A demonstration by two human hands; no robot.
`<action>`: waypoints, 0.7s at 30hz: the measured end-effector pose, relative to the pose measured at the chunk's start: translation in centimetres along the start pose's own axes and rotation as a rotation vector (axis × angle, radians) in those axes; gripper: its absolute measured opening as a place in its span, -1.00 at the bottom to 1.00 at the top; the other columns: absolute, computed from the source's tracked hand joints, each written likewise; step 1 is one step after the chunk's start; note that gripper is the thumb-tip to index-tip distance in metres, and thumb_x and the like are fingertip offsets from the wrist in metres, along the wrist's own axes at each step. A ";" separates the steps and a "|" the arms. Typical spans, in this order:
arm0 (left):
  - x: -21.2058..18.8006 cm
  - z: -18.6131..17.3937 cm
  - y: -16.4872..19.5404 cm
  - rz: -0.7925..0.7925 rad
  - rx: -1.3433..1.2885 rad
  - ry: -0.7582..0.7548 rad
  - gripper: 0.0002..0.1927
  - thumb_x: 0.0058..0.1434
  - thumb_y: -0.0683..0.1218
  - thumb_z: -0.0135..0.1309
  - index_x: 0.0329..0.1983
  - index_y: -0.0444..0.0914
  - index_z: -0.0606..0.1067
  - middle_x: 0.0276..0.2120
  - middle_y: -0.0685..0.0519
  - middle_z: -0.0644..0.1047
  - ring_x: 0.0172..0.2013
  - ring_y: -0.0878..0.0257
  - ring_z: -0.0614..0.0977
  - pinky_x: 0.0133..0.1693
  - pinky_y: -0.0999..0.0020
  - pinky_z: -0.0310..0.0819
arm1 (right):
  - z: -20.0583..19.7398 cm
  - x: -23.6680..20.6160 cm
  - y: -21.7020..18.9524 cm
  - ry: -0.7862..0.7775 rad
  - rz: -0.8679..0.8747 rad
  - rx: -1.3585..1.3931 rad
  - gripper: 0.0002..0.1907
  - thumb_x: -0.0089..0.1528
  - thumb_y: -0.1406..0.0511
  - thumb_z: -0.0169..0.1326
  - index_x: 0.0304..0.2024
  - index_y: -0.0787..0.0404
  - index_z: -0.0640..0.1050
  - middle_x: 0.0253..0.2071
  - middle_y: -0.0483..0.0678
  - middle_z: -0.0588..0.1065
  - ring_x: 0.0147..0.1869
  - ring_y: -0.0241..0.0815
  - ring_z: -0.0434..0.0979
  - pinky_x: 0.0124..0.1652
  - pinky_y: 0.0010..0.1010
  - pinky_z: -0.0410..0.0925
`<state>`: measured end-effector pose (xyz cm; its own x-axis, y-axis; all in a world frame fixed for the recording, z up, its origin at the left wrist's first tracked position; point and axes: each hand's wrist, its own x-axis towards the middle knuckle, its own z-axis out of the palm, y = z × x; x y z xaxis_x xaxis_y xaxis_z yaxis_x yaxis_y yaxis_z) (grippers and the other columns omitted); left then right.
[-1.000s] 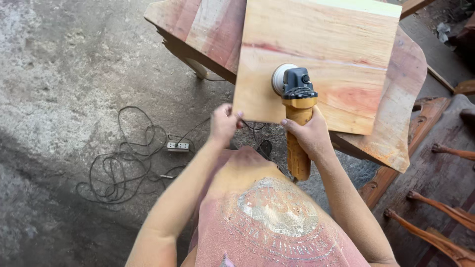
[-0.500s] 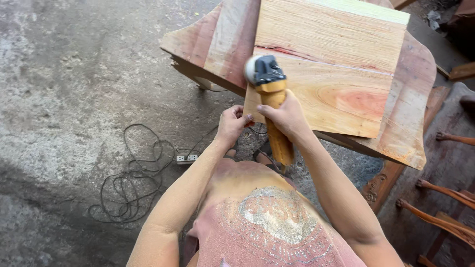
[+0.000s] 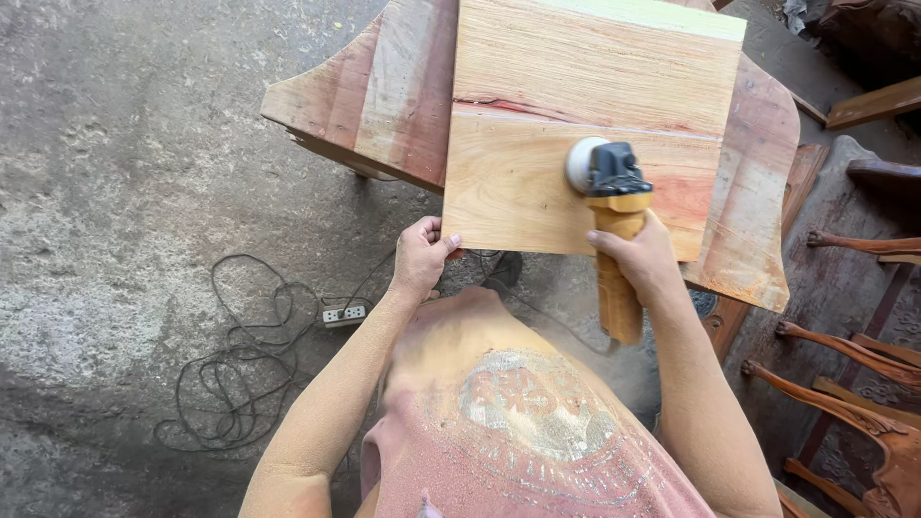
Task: The person picks up an angle grinder and sands a wooden board resting on a workbench, moving the tool across the board's surface and edges. They lift and reposition the board and a narrow wood strip to sand different sides, then continue sanding the board's face.
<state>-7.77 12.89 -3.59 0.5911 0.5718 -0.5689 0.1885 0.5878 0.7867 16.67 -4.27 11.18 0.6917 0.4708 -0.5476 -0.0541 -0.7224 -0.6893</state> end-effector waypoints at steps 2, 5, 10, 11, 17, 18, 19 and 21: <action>-0.1 0.1 0.1 0.015 -0.006 0.001 -0.82 0.28 -0.28 0.09 -0.07 -0.43 0.52 -0.27 -0.03 0.66 -0.32 0.35 0.67 -0.22 0.41 0.65 | -1.5 0.3 1.6 0.042 0.040 0.074 -0.46 0.08 0.28 0.28 0.07 0.28 0.43 -0.18 -0.02 0.54 -0.21 -0.19 0.60 -0.20 -0.34 0.51; -0.4 0.3 0.4 0.014 -0.046 0.005 -0.79 0.25 -0.27 0.10 -0.05 -0.41 0.51 -0.25 -0.01 0.65 -0.30 0.36 0.67 -0.20 0.42 0.65 | -4.5 0.4 4.1 0.124 0.064 0.217 -0.50 0.11 0.33 0.27 0.07 0.30 0.44 -0.22 -0.03 0.52 -0.31 -0.17 0.58 -0.30 -0.30 0.52; 0.0 1.0 1.8 0.144 0.155 0.115 -0.64 0.14 -0.24 0.21 0.01 -0.42 0.48 -0.25 -0.06 0.66 -0.26 0.33 0.68 -0.18 0.41 0.61 | -6.7 1.6 5.3 0.262 0.069 0.399 -0.57 0.17 0.34 0.24 0.04 0.26 0.42 -0.29 -0.05 0.50 -0.42 -0.17 0.58 -0.39 -0.27 0.51; 0.3 1.2 2.1 0.138 0.229 0.134 -0.61 0.12 -0.22 0.25 0.01 -0.42 0.49 -0.25 -0.07 0.67 -0.26 0.31 0.69 -0.18 0.39 0.61 | -6.2 1.9 4.9 0.231 0.076 0.386 -0.59 0.17 0.34 0.25 0.02 0.28 0.43 -0.30 -0.03 0.50 -0.42 -0.16 0.57 -0.40 -0.28 0.50; 0.9 1.7 3.1 0.132 0.301 0.134 -0.65 0.09 -0.20 0.27 -0.05 -0.40 0.55 -0.25 -0.08 0.70 -0.25 0.28 0.72 -0.15 0.34 0.61 | 2.5 3.1 -1.3 -0.070 -0.134 0.138 -0.52 0.11 0.26 0.30 0.03 0.26 0.47 -0.21 -0.05 0.55 -0.22 -0.25 0.58 -0.21 -0.33 0.50; 0.8 1.6 3.1 0.122 0.297 0.131 -0.66 0.10 -0.19 0.28 -0.05 -0.39 0.56 -0.25 -0.08 0.70 -0.25 0.28 0.72 -0.15 0.34 0.61 | 4.5 3.3 -2.6 -0.102 -0.100 0.071 -0.47 0.08 0.23 0.33 0.02 0.25 0.44 -0.20 -0.04 0.55 -0.20 -0.24 0.58 -0.18 -0.32 0.51; 0.7 1.6 3.1 0.122 0.310 0.137 -0.65 0.09 -0.19 0.28 -0.05 -0.39 0.56 -0.25 -0.08 0.70 -0.25 0.28 0.72 -0.15 0.34 0.61 | 6.4 3.4 -4.0 -0.133 -0.068 0.003 -0.42 0.04 0.20 0.36 0.02 0.24 0.42 -0.20 -0.03 0.55 -0.18 -0.23 0.59 -0.15 -0.31 0.51; 0.6 1.5 3.1 0.123 0.337 0.145 -0.64 0.08 -0.19 0.29 -0.04 -0.38 0.56 -0.26 -0.08 0.70 -0.25 0.28 0.72 -0.16 0.35 0.61 | 9.2 2.8 -5.9 -0.282 -0.217 0.055 -0.44 0.05 0.20 0.32 0.03 0.28 0.46 -0.18 0.01 0.55 -0.18 -0.20 0.58 -0.16 -0.30 0.49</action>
<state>-5.66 14.21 -1.10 0.5131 0.7155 -0.4740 0.3840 0.3025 0.8724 12.34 6.02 9.36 0.4660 0.7372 -0.4893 0.0283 -0.5652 -0.8245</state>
